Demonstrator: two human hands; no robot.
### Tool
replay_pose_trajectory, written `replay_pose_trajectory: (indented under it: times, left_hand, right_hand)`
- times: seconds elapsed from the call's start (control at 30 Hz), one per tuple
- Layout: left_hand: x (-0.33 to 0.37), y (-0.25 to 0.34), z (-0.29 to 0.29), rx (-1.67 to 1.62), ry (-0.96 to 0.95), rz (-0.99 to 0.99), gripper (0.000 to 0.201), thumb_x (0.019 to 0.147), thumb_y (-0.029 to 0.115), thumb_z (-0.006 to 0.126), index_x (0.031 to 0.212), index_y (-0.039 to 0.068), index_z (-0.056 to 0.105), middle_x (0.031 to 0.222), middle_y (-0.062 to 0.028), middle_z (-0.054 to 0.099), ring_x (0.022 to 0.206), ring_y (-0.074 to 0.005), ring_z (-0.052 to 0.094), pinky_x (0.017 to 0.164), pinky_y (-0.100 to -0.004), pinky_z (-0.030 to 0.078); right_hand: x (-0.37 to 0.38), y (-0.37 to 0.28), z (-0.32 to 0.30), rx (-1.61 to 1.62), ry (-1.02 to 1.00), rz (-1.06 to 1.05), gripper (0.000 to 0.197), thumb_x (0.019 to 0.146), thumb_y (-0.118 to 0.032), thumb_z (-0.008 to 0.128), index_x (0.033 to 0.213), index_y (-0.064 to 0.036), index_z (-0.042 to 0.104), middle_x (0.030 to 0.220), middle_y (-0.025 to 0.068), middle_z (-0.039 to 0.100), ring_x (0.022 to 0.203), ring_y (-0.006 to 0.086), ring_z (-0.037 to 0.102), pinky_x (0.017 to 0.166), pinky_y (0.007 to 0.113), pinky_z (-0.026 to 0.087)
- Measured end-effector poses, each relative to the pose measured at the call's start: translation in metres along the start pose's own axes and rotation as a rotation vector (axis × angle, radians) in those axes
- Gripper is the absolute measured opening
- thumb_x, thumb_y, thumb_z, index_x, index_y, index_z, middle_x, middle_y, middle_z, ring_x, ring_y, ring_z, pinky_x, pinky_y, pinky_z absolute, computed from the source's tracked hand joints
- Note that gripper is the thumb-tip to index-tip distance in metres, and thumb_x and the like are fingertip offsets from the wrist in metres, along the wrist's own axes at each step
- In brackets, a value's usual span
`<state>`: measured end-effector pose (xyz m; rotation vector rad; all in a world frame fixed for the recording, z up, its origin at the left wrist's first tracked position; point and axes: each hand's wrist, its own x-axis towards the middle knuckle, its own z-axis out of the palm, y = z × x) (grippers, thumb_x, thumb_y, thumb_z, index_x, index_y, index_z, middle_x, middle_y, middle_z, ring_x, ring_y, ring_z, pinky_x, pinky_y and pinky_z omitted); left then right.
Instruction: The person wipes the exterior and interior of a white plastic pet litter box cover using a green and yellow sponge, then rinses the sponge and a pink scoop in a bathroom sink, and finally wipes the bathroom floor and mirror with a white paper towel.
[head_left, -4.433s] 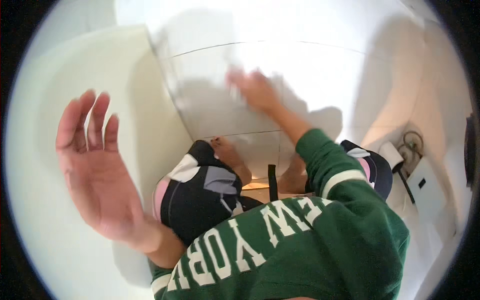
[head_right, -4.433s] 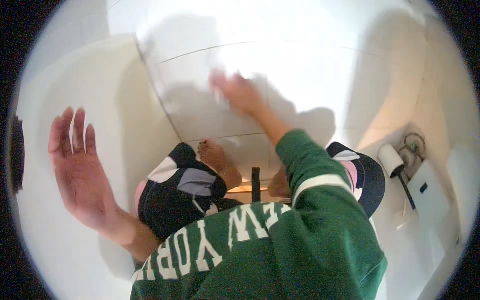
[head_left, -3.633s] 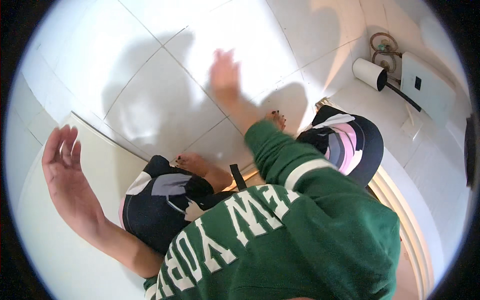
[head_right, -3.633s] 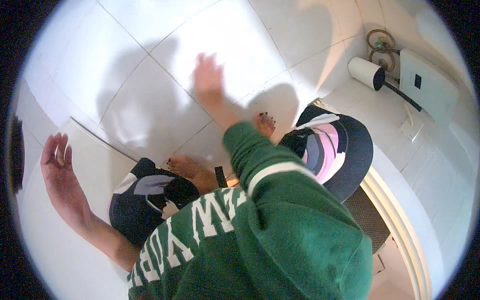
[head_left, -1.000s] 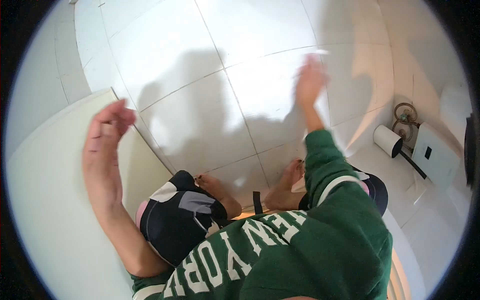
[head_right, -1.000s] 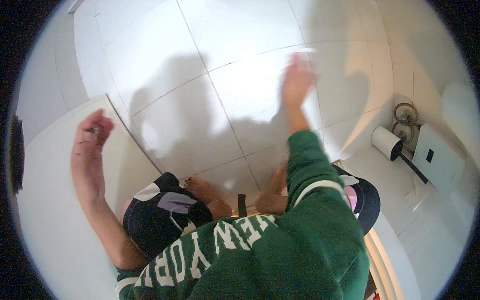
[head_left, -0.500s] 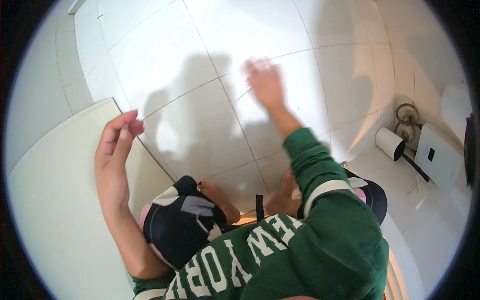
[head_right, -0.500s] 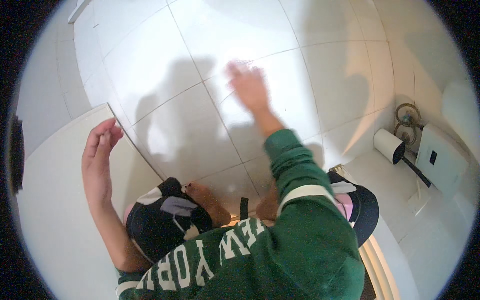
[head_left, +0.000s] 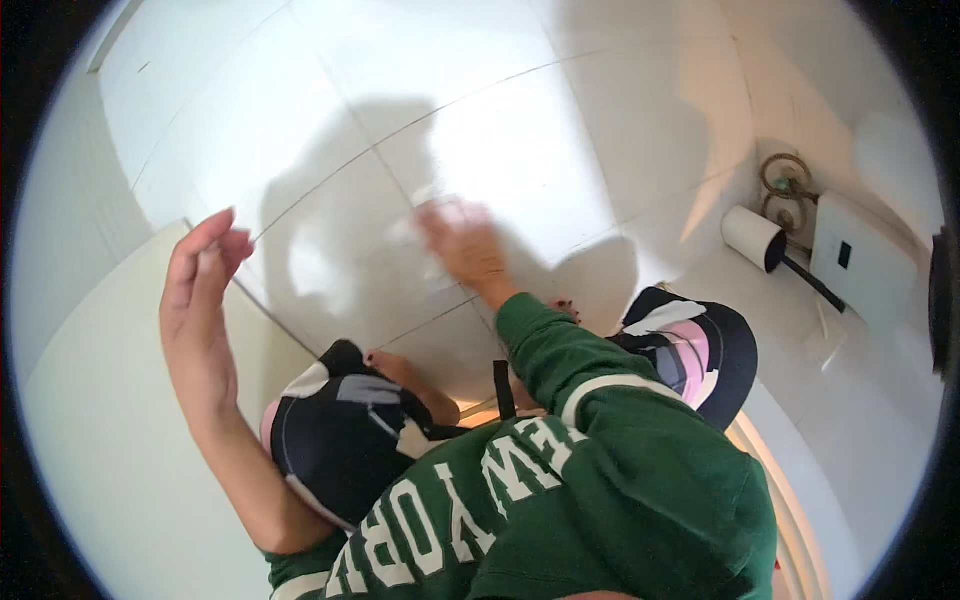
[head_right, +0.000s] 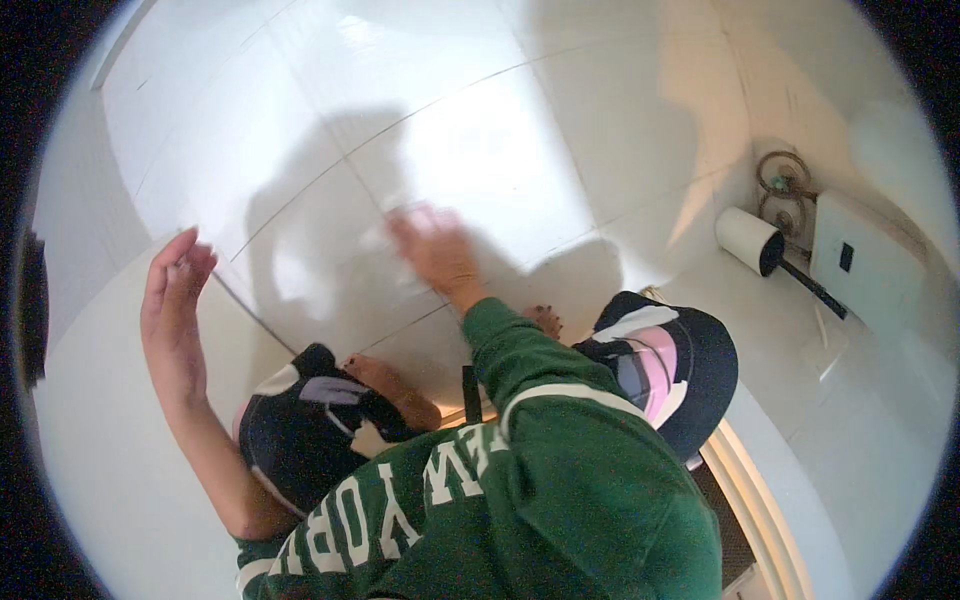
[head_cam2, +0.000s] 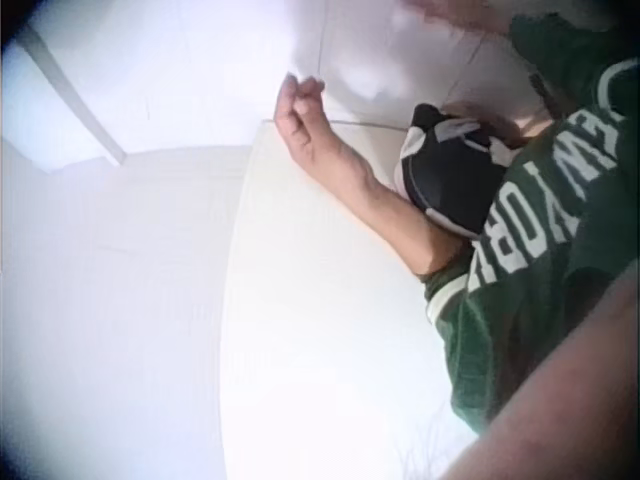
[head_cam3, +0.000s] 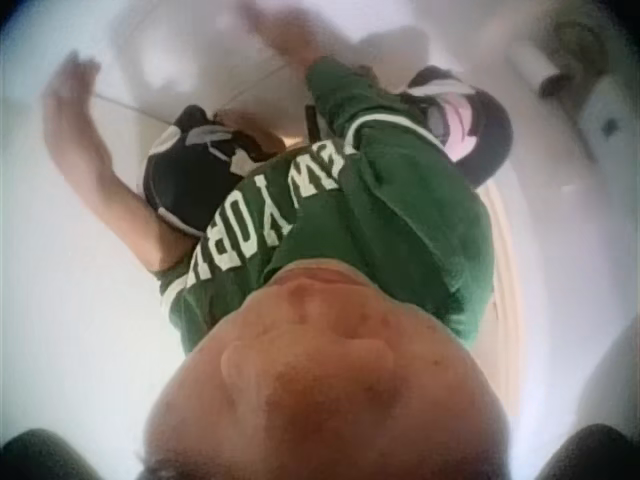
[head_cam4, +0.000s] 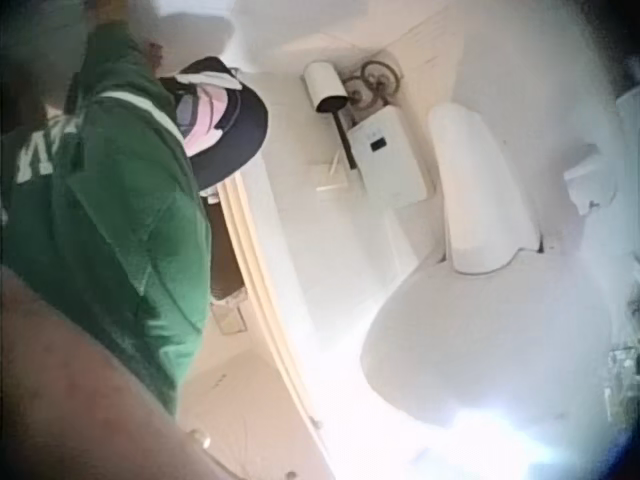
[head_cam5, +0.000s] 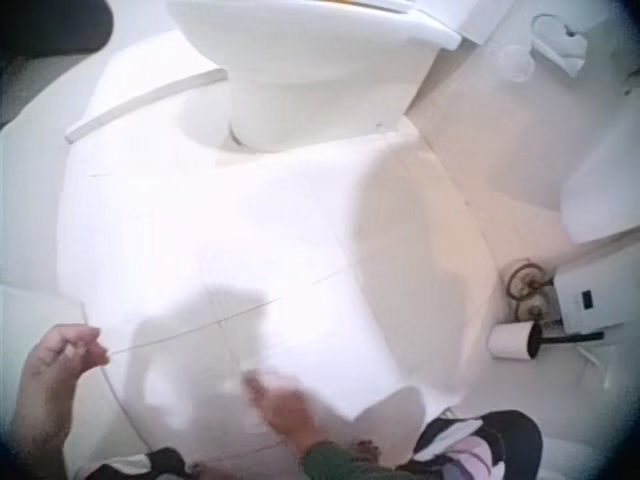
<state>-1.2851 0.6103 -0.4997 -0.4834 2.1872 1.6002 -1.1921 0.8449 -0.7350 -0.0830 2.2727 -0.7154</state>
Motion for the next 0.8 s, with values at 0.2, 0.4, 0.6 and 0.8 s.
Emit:
replay_pose_trajectory:
  times: [0.2, 0.4, 0.6, 0.8]
  left_hand:
    - [-0.004, -0.019, -0.019, -0.155, -0.053, 0.041, 0.035, 0.095, 0.023, 0.049, 0.119, -0.002, 0.053, 0.102, -0.0068, 0.057, 0.101, -0.0162, 0.053, 0.098, -0.0349, 0.038]
    - [0.002, -0.020, -0.004, -0.035, 0.005, -0.018, 0.036, 0.094, 0.026, 0.050, 0.118, -0.001, 0.053, 0.099, -0.0051, 0.055, 0.099, -0.0157, 0.052, 0.098, -0.0339, 0.037]
    - [0.028, -0.002, 0.049, 0.337, -0.056, -0.031, 0.029, 0.094, 0.024, 0.049, 0.112, 0.001, 0.056, 0.105, -0.0067, 0.056, 0.102, -0.0169, 0.051, 0.095, -0.0315, 0.037]
    - [0.082, -0.021, 0.109, 0.641, -0.369, 0.207, 0.021, 0.093, 0.016, 0.051, 0.109, 0.005, 0.057, 0.111, -0.0096, 0.055, 0.104, -0.0208, 0.051, 0.093, -0.0328, 0.039]
  right_hand:
    - [0.028, 0.240, -0.124, -0.040, 1.089, 0.984, 0.047, 0.097, -0.035, 0.028, 0.140, -0.0161, 0.034, 0.152, 0.0057, 0.018, 0.139, 0.0352, 0.010, 0.104, 0.064, 0.016]
    - [0.148, 0.182, -0.192, -0.513, 1.182, 0.267, 0.026, 0.082, -0.023, 0.052, 0.104, -0.0144, 0.062, 0.120, 0.0096, 0.053, 0.100, 0.0306, 0.052, 0.079, 0.050, 0.038]
    - [0.117, 0.091, -0.096, -0.196, 0.787, -0.499, 0.052, 0.086, -0.041, 0.051, 0.131, -0.0160, 0.045, 0.138, 0.0031, 0.041, 0.132, 0.0309, 0.030, 0.106, 0.056, 0.022]
    - [0.013, 0.264, -0.195, -0.343, 1.030, 0.659, 0.034, 0.090, -0.027, 0.049, 0.119, -0.0105, 0.052, 0.126, 0.0128, 0.050, 0.108, 0.0274, 0.051, 0.095, 0.052, 0.036]
